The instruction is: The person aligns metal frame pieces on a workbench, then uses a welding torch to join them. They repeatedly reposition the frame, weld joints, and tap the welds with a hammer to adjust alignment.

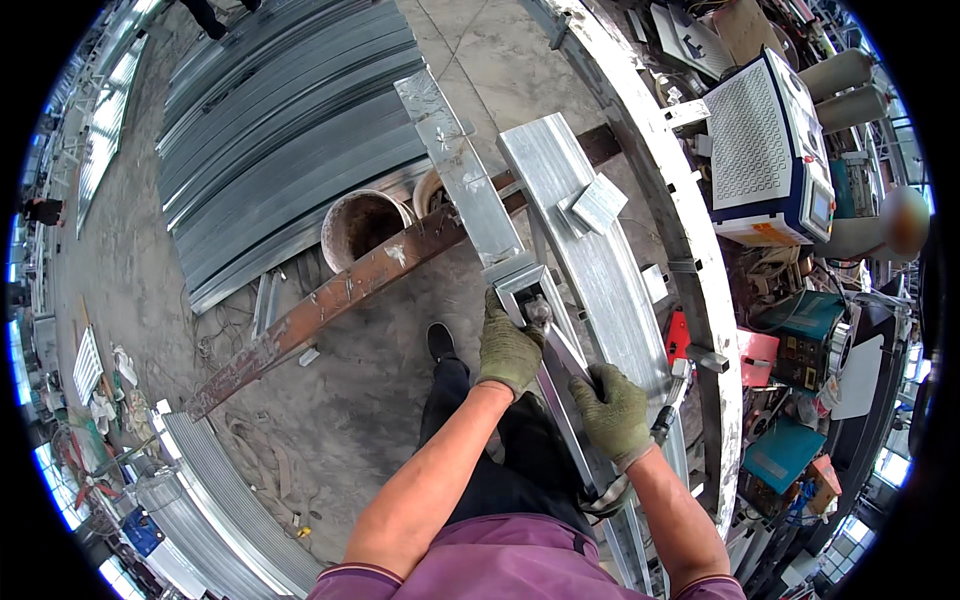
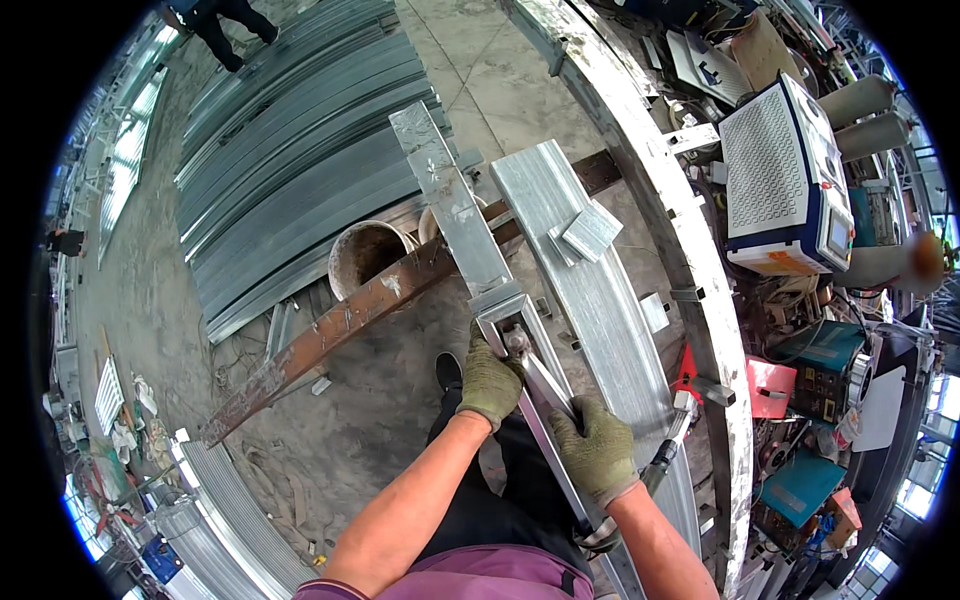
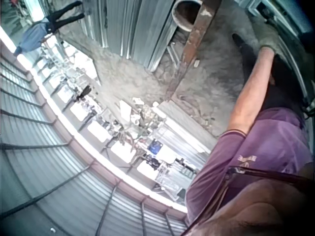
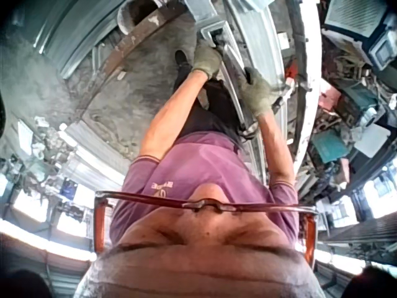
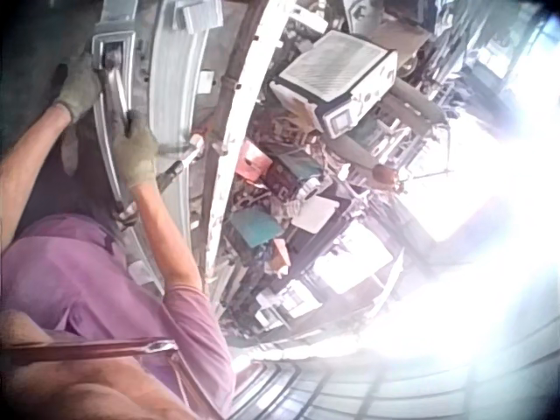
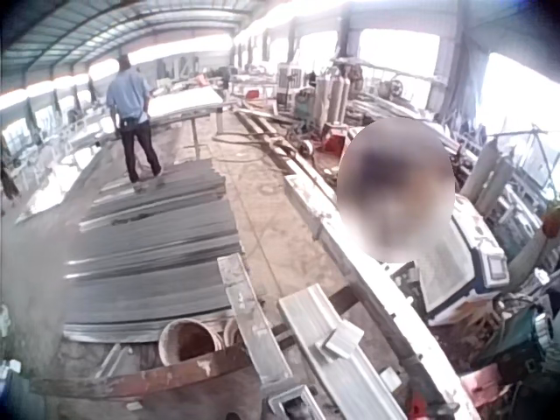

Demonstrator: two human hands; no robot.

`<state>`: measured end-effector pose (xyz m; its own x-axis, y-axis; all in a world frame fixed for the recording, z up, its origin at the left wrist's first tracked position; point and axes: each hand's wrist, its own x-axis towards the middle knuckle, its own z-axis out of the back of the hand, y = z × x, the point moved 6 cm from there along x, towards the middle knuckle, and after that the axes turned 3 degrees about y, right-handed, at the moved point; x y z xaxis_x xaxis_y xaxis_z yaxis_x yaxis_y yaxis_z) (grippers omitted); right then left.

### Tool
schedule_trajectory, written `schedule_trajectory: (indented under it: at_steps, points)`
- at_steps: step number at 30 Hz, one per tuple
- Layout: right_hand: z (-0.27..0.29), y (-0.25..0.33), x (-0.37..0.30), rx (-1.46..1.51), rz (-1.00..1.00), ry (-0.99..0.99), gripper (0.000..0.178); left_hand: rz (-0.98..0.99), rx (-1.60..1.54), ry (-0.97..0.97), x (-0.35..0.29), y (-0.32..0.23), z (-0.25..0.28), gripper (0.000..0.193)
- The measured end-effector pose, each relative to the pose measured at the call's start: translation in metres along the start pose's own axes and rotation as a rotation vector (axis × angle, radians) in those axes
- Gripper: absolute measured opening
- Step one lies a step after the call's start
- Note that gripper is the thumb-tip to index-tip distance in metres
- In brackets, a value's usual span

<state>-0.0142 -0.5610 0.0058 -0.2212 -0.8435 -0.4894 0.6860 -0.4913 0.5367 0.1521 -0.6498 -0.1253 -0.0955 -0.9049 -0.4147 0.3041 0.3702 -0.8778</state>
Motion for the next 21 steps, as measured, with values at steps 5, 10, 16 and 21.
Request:
schedule_trajectory:
  at_steps: [5,10,16,21]
  points:
    - [-0.013,-0.012,0.029,0.038,-0.020,-0.018,0.040,0.104,0.174,-0.099,-0.003,0.000,-0.001,0.080]
    - [-0.030,-0.022,0.023,0.041,0.013,-0.098,0.036,0.098,0.138,-0.121,-0.004,0.009,-0.005,0.081]
    - [-0.010,-0.006,0.016,0.102,0.047,-0.081,0.036,0.051,0.206,-0.234,-0.009,0.002,-0.003,0.072]
    - [0.016,0.029,0.008,0.215,0.151,-0.072,0.037,0.127,0.034,-0.120,-0.006,0.004,-0.003,0.085]
